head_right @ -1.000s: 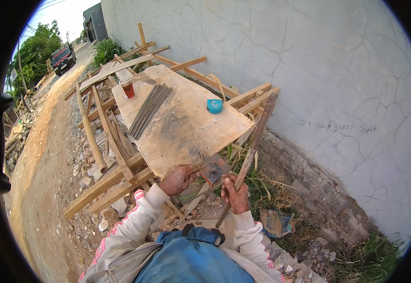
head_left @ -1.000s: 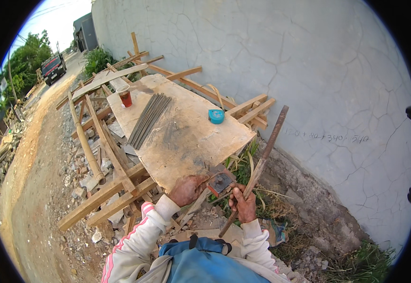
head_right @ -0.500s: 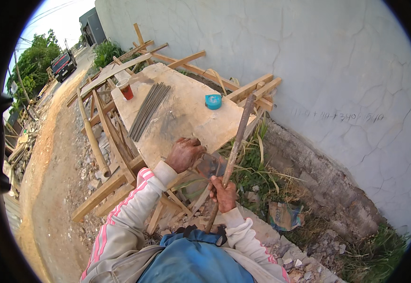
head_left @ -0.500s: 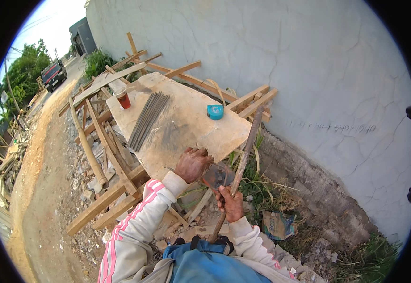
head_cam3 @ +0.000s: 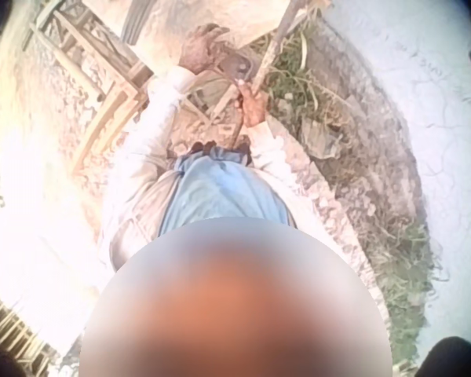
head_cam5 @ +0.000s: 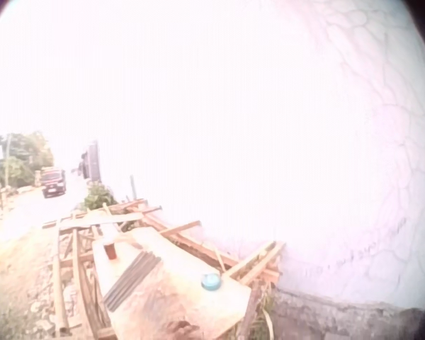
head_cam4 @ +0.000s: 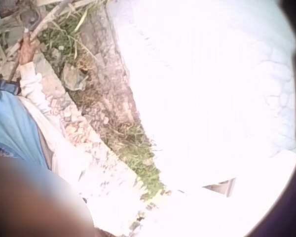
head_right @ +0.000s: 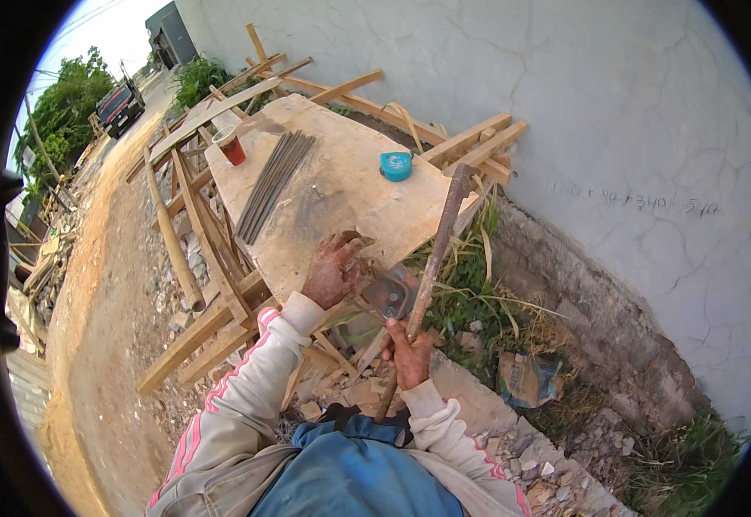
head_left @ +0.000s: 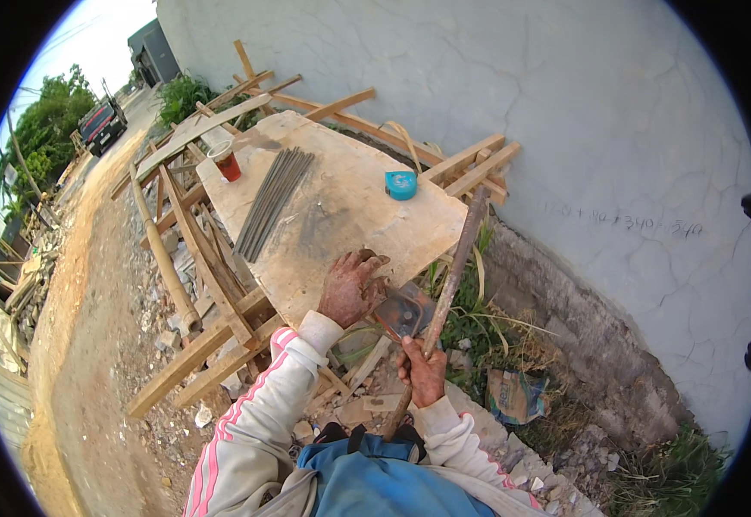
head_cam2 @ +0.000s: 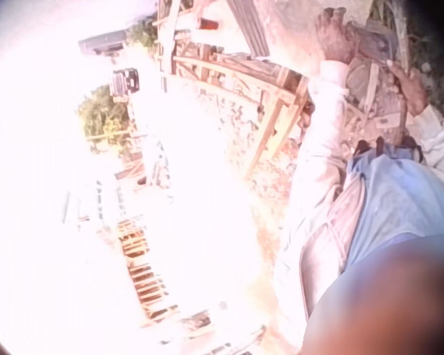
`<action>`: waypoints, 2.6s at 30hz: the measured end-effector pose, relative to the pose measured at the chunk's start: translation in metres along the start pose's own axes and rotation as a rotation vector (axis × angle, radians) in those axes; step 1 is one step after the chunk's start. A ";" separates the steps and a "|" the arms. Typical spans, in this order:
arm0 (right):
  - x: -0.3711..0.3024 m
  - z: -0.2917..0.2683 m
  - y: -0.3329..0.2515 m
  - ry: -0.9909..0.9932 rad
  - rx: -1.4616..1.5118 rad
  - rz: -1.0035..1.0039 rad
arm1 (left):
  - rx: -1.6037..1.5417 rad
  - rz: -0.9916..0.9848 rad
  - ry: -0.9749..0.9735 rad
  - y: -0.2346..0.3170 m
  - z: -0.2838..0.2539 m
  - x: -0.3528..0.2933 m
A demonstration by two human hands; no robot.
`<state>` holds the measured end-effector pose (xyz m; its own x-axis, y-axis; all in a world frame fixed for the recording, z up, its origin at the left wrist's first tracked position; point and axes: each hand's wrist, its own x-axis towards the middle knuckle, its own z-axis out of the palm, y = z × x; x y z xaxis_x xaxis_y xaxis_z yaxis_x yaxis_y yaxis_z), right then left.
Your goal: The person uses a manual metal cutter to cut thin metal rods one by one on a makeshift wooden table. The cut pieces are placed on the table surface as the task proceeds.
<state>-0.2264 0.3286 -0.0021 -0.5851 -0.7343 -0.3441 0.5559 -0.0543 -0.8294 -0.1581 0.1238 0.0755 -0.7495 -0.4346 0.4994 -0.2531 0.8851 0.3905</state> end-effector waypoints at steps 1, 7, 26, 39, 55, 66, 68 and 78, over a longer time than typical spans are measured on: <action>-0.001 0.001 0.000 0.011 -0.003 -0.005 | -0.027 -0.056 0.035 0.001 -0.004 -0.008; -0.003 0.006 0.004 0.092 -0.026 0.004 | -0.062 0.062 -0.168 0.017 -0.014 -0.065; -0.064 0.018 0.000 0.347 -0.123 -0.566 | 0.014 0.408 -0.358 -0.012 0.006 -0.065; -0.229 0.026 0.034 0.453 -0.457 -0.130 | -0.104 0.485 -0.372 -0.036 0.008 -0.060; -0.231 0.028 0.038 0.386 -0.599 0.060 | -0.146 0.515 -0.356 -0.053 0.018 -0.059; -0.235 0.012 -0.009 0.304 -0.583 0.190 | -0.160 0.548 -0.396 -0.053 0.012 -0.047; -0.234 0.009 -0.015 0.311 -0.615 0.203 | -0.165 0.566 -0.396 -0.054 0.012 -0.046; -0.233 0.011 -0.020 0.313 -0.670 0.237 | -0.226 0.598 -0.399 -0.055 0.009 -0.038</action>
<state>-0.0945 0.4936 0.0991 -0.6898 -0.4445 -0.5715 0.2702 0.5744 -0.7727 -0.1215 0.0933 0.0278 -0.8955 0.2404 0.3746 0.3658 0.8770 0.3116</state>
